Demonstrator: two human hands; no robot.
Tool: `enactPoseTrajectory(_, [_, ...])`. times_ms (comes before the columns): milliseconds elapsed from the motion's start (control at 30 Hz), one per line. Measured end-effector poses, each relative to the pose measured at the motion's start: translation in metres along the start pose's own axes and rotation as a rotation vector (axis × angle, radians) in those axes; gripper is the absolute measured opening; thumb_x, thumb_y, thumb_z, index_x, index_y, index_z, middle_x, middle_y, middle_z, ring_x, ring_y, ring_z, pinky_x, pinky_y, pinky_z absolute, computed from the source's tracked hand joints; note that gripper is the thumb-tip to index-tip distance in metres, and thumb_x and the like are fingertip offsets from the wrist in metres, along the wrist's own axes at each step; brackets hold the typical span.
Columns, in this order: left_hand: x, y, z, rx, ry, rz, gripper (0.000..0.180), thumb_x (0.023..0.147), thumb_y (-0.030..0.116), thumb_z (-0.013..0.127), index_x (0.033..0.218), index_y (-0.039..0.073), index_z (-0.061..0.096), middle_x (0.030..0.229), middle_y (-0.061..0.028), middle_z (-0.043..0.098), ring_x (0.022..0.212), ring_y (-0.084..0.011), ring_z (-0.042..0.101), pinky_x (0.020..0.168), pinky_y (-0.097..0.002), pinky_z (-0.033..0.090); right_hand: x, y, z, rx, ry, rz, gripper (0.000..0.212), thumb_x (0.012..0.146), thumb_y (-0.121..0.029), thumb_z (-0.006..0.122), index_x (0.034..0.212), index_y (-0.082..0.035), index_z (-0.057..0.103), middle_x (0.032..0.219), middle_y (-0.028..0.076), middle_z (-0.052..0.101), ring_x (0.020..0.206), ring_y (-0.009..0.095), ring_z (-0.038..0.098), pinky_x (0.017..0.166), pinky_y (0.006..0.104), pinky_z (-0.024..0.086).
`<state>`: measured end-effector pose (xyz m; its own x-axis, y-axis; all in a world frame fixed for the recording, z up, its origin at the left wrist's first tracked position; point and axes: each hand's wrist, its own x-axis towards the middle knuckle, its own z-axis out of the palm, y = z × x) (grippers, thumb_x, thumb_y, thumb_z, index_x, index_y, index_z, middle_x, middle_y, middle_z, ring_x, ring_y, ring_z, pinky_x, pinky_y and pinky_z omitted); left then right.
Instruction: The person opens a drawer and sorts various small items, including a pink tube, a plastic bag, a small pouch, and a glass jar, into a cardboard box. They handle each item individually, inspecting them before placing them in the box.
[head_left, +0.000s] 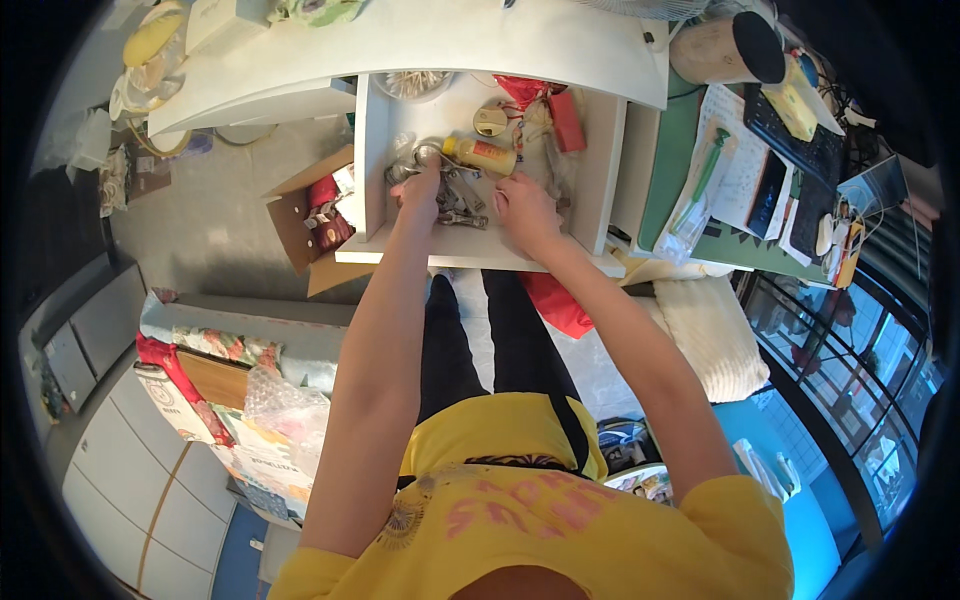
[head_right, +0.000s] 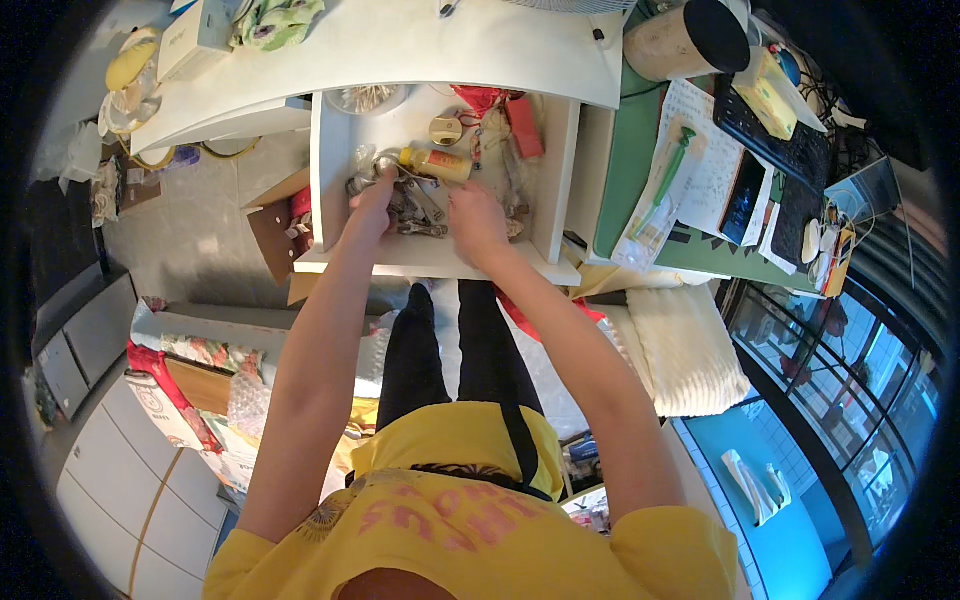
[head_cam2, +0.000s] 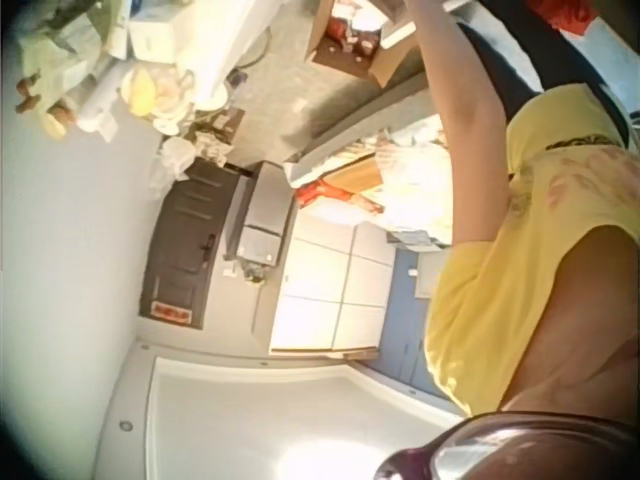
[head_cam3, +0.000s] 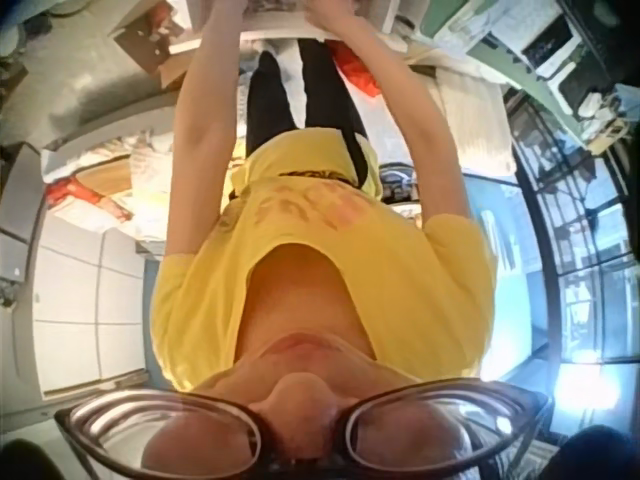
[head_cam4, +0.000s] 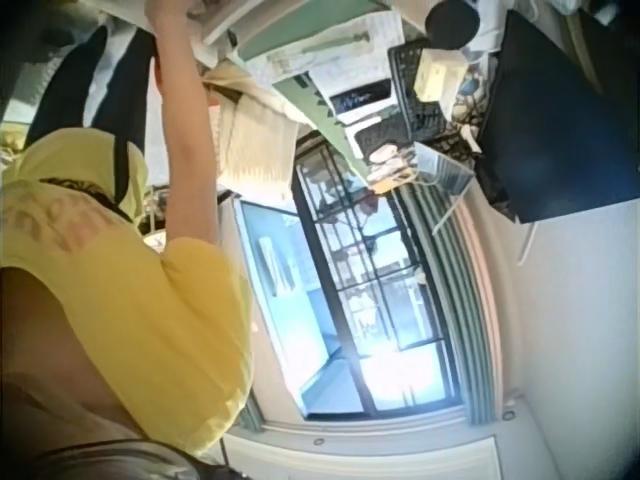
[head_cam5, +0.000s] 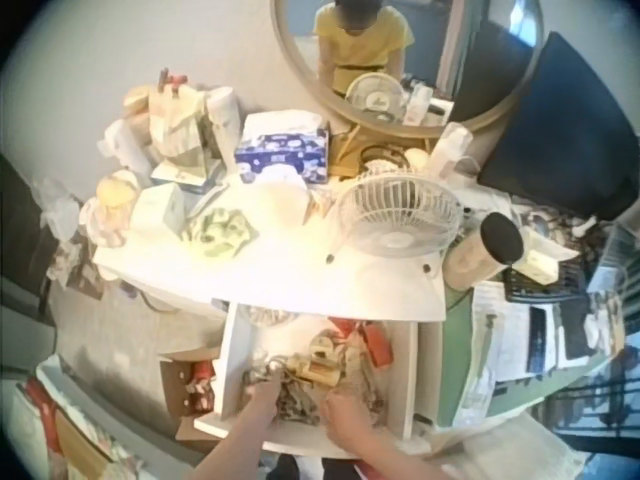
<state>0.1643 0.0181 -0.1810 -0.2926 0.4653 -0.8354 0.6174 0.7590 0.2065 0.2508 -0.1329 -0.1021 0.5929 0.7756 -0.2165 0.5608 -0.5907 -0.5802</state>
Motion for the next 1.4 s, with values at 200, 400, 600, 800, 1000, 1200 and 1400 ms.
enactPoseTrajectory(200, [0.001, 0.001, 0.002, -0.115, -0.122, 0.048, 0.073, 0.067, 0.024, 0.069, 0.116, -0.008, 0.027, 0.117, -0.0191, 0.046, 0.100, -0.0266, 0.052, 0.072, -0.0367, 0.049, 0.014, 0.011, 0.018, -0.021, -0.114, 0.096, 0.012, 0.078, -0.009, 0.054, 0.084, -0.003, 0.063, 0.082, 0.020, 0.061, 0.080, 0.036, 0.058, 0.072, 0.0439, 0.046])
enactPoseTrajectory(400, [0.032, -0.015, -0.017, -0.242, -0.262, 0.099, 0.045, 0.064, 0.008, 0.064, 0.100, -0.009, 0.043, 0.084, -0.0131, 0.058, 0.067, -0.0195, 0.057, 0.052, -0.0342, 0.045, 0.035, -0.035, 0.008, -0.230, -0.260, 0.296, 0.019, 0.076, -0.005, 0.049, 0.094, -0.006, 0.054, 0.078, 0.015, 0.065, 0.080, 0.029, 0.064, 0.067, 0.0400, 0.049])
enactPoseTrajectory(600, [-0.004, -0.007, -0.044, -0.019, -0.301, 0.175, 0.019, 0.065, 0.006, 0.058, 0.081, -0.003, 0.053, 0.070, -0.0097, 0.056, 0.058, -0.0153, 0.053, 0.048, -0.0316, 0.042, 0.040, -0.032, 0.015, -0.365, -0.272, 0.012, 0.021, 0.084, -0.013, 0.045, 0.104, -0.009, 0.049, 0.085, 0.012, 0.064, 0.078, 0.031, 0.063, 0.060, 0.0438, 0.050])
enactPoseTrajectory(800, [-0.015, -0.002, -0.063, -0.127, -0.343, 0.223, 0.019, 0.076, 0.017, 0.060, 0.088, 0.003, 0.059, 0.075, -0.0056, 0.057, 0.060, -0.0166, 0.051, 0.054, -0.0290, 0.040, 0.045, -0.043, 0.008, -0.355, -0.319, 0.037, 0.017, 0.084, -0.015, 0.045, 0.096, -0.008, 0.054, 0.082, 0.013, 0.064, 0.076, 0.029, 0.064, 0.060, 0.0441, 0.050])
enactPoseTrajectory(1000, [-0.026, 0.011, -0.072, -0.064, -0.486, 0.410, 0.030, 0.077, 0.021, 0.065, 0.097, 0.001, 0.055, 0.087, -0.0085, 0.060, 0.072, -0.0155, 0.057, 0.061, -0.0292, 0.046, 0.020, -0.060, 0.036, -0.128, -0.133, -0.034, 0.011, 0.081, -0.016, 0.052, 0.082, -0.006, 0.056, 0.070, 0.015, 0.062, 0.065, 0.032, 0.061, 0.057, 0.0446, 0.045])
enactPoseTrajectory(1200, [-0.079, 0.012, -0.111, 0.157, -0.269, 0.777, 0.052, 0.071, 0.011, 0.069, 0.113, -0.002, 0.041, 0.089, -0.0112, 0.061, 0.080, -0.0170, 0.060, 0.068, -0.0302, 0.048, 0.005, -0.076, 0.007, 0.355, -0.177, 0.006, 0.019, 0.082, -0.021, 0.056, 0.079, -0.002, 0.057, 0.069, 0.018, 0.060, 0.068, 0.034, 0.059, 0.059, 0.0449, 0.045])
enactPoseTrajectory(1400, [-0.120, 0.004, -0.188, -0.245, -0.299, 0.653, 0.030, 0.079, 0.007, 0.063, 0.105, 0.003, 0.050, 0.081, -0.0018, 0.059, 0.072, -0.0090, 0.056, 0.065, -0.0234, 0.045, 0.054, -0.061, 0.055, 0.121, 0.029, 0.079, 0.025, 0.082, -0.024, 0.058, 0.076, 0.001, 0.058, 0.072, 0.018, 0.061, 0.077, 0.034, 0.061, 0.067, 0.0415, 0.049])
